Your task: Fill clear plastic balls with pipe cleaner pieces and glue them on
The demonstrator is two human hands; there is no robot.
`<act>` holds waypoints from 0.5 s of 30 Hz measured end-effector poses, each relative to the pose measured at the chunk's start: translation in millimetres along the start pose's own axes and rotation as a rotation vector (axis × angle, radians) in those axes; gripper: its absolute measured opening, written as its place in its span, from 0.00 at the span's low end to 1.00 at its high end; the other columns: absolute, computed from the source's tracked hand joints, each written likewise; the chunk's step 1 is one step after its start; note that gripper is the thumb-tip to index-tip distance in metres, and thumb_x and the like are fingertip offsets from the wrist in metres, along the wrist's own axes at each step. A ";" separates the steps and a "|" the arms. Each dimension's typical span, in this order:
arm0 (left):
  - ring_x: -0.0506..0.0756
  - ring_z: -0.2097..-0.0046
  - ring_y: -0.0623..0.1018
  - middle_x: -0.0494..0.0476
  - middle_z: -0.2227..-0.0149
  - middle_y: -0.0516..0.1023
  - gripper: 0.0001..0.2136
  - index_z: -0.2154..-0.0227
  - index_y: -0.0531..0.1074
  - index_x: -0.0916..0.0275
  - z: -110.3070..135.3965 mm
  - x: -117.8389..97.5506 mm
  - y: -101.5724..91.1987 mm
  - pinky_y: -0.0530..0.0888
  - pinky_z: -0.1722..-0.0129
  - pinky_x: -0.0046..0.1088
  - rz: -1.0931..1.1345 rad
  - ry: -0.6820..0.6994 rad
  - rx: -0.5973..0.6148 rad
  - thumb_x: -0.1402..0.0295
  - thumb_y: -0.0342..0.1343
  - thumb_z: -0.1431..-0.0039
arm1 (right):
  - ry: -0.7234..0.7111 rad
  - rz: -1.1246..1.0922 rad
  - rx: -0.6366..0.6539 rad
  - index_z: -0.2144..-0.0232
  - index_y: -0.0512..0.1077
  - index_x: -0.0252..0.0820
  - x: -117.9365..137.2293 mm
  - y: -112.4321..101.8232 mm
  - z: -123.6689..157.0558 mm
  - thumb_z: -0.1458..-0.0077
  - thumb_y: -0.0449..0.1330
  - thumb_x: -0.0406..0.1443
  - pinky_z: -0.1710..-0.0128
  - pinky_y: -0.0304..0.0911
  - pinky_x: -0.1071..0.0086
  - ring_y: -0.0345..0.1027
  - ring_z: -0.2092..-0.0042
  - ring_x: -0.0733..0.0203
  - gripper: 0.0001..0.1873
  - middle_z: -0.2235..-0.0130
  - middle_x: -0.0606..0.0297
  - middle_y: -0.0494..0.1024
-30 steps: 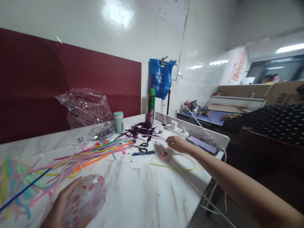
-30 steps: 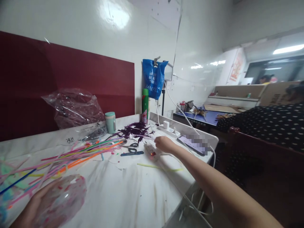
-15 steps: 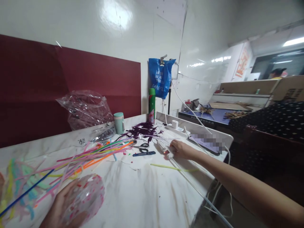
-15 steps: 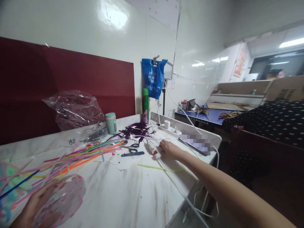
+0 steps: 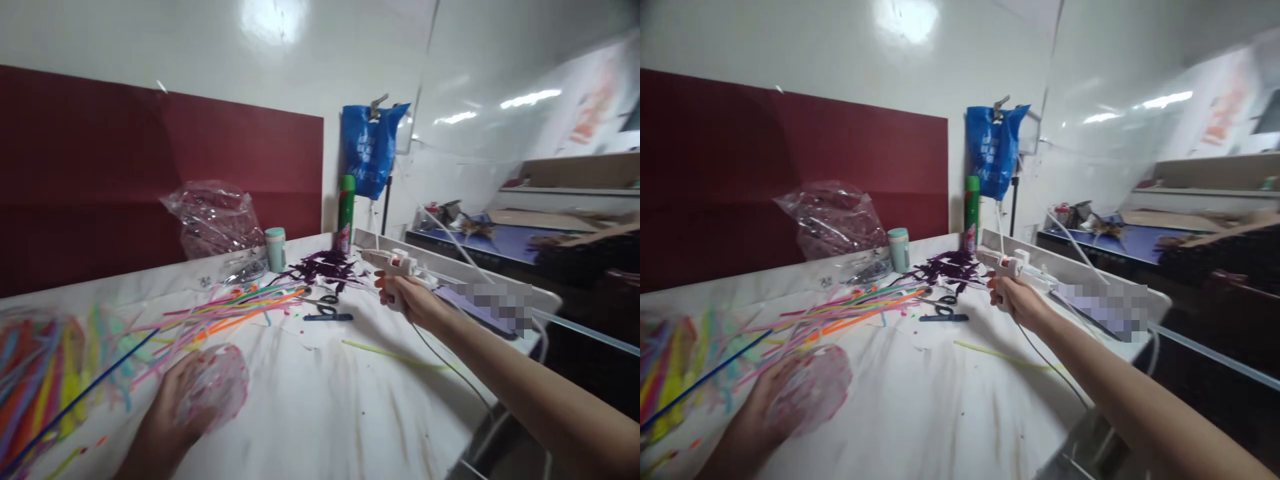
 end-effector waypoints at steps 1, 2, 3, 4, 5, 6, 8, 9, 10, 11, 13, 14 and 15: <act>0.68 0.42 0.66 0.55 0.46 0.70 0.36 0.50 0.61 0.52 -0.1 -0.4 0.7 0.68 0.46 0.49 0.060 -0.025 0.029 0.44 0.59 0.64 | 0.027 -0.069 0.047 0.63 0.65 0.39 4.1 17.5 7.1 0.53 0.52 0.40 0.74 0.63 0.69 0.63 0.75 0.65 0.15 0.70 0.64 0.70; 0.69 0.42 0.65 0.59 0.45 0.69 0.37 0.50 0.60 0.55 -0.2 -0.8 0.7 0.67 0.46 0.50 0.107 -0.033 0.050 0.46 0.61 0.64 | 0.069 -0.145 0.108 0.63 0.66 0.39 7.2 36.6 15.1 0.53 0.53 0.40 0.74 0.63 0.69 0.64 0.75 0.65 0.15 0.70 0.63 0.71; 0.69 0.41 0.64 0.63 0.44 0.67 0.37 0.49 0.60 0.58 -0.2 -1.0 0.0 0.65 0.44 0.50 0.143 -0.026 0.067 0.48 0.62 0.63 | 0.135 -0.229 0.180 0.63 0.67 0.39 8.9 56.7 24.3 0.53 0.55 0.40 0.74 0.63 0.70 0.64 0.75 0.64 0.15 0.70 0.63 0.72; 0.69 0.41 0.63 0.65 0.43 0.65 0.38 0.49 0.58 0.60 0.3 -1.0 -1.1 0.65 0.44 0.50 0.182 -0.010 0.082 0.50 0.63 0.63 | 0.199 -0.281 0.256 0.63 0.69 0.38 9.7 77.0 34.3 0.54 0.56 0.40 0.75 0.63 0.70 0.65 0.75 0.64 0.15 0.70 0.62 0.73; 0.68 0.41 0.64 0.67 0.44 0.65 0.38 0.48 0.57 0.61 1.2 -0.9 -1.7 0.65 0.44 0.49 0.203 0.011 0.115 0.53 0.64 0.63 | 0.245 -0.300 0.326 0.63 0.70 0.38 10.0 96.3 44.8 0.53 0.57 0.40 0.74 0.63 0.70 0.66 0.74 0.63 0.15 0.69 0.61 0.74; 0.68 0.41 0.64 0.68 0.44 0.65 0.38 0.49 0.57 0.62 2.8 -0.9 -1.6 0.64 0.44 0.49 0.217 0.028 0.168 0.54 0.65 0.63 | 0.261 -0.280 0.400 0.64 0.71 0.37 10.0 114.3 55.7 0.53 0.57 0.41 0.72 0.64 0.69 0.67 0.72 0.62 0.15 0.68 0.60 0.75; 0.67 0.42 0.65 0.67 0.45 0.65 0.36 0.49 0.57 0.61 6.6 -0.6 -2.9 0.64 0.44 0.48 0.228 0.038 0.208 0.58 0.65 0.61 | 0.180 -0.174 0.511 0.65 0.74 0.36 10.1 142.6 76.9 0.50 0.55 0.43 0.66 0.65 0.67 0.69 0.68 0.58 0.17 0.67 0.59 0.77; 0.66 0.42 0.65 0.67 0.45 0.65 0.36 0.49 0.56 0.61 8.6 -1.2 -3.2 0.65 0.45 0.47 0.227 0.042 0.215 0.60 0.66 0.62 | 0.119 -0.114 0.561 0.65 0.75 0.36 9.5 152.6 87.4 0.49 0.54 0.45 0.63 0.66 0.66 0.70 0.65 0.56 0.19 0.66 0.58 0.77; 0.66 0.43 0.66 0.67 0.46 0.66 0.36 0.49 0.56 0.61 10.5 -1.9 -3.5 0.65 0.46 0.48 0.214 0.036 0.206 0.62 0.66 0.62 | 0.059 -0.063 0.596 0.66 0.76 0.36 8.5 159.3 97.3 0.48 0.53 0.46 0.60 0.66 0.64 0.70 0.63 0.54 0.21 0.66 0.57 0.78; 0.66 0.44 0.67 0.67 0.46 0.66 0.36 0.49 0.56 0.60 12.2 -2.9 -3.2 0.66 0.46 0.48 0.195 0.030 0.193 0.64 0.66 0.62 | 0.016 -0.012 0.627 0.65 0.76 0.36 6.6 162.9 106.5 0.47 0.52 0.48 0.58 0.65 0.63 0.71 0.61 0.52 0.22 0.64 0.56 0.78; 0.65 0.45 0.68 0.66 0.46 0.66 0.35 0.49 0.56 0.58 14.8 -6.7 -2.0 0.67 0.48 0.48 0.139 0.054 0.153 0.67 0.65 0.61 | -0.049 0.084 0.652 0.62 0.77 0.39 1.7 161.1 120.6 0.46 0.51 0.49 0.53 0.65 0.60 0.71 0.56 0.49 0.24 0.59 0.56 0.79; 0.65 0.46 0.69 0.65 0.47 0.66 0.34 0.49 0.56 0.57 15.6 -9.2 -1.5 0.68 0.48 0.48 0.098 0.085 0.124 0.68 0.65 0.61 | -0.088 0.137 0.656 0.60 0.77 0.41 -0.6 157.1 125.3 0.45 0.51 0.49 0.51 0.64 0.58 0.71 0.54 0.48 0.23 0.56 0.56 0.78; 0.64 0.46 0.69 0.64 0.47 0.66 0.34 0.50 0.56 0.57 16.3 -12.1 -1.0 0.68 0.49 0.48 0.046 0.129 0.090 0.68 0.65 0.61 | -0.136 0.182 0.641 0.58 0.77 0.44 -2.6 151.4 128.0 0.46 0.53 0.49 0.50 0.64 0.57 0.71 0.53 0.48 0.22 0.55 0.57 0.78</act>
Point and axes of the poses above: each hand's wrist, its own z-axis away from the middle knuckle, its own y-axis out of the palm, x = y × z, the point moved 4 cm from there along -z, towards the middle knuckle
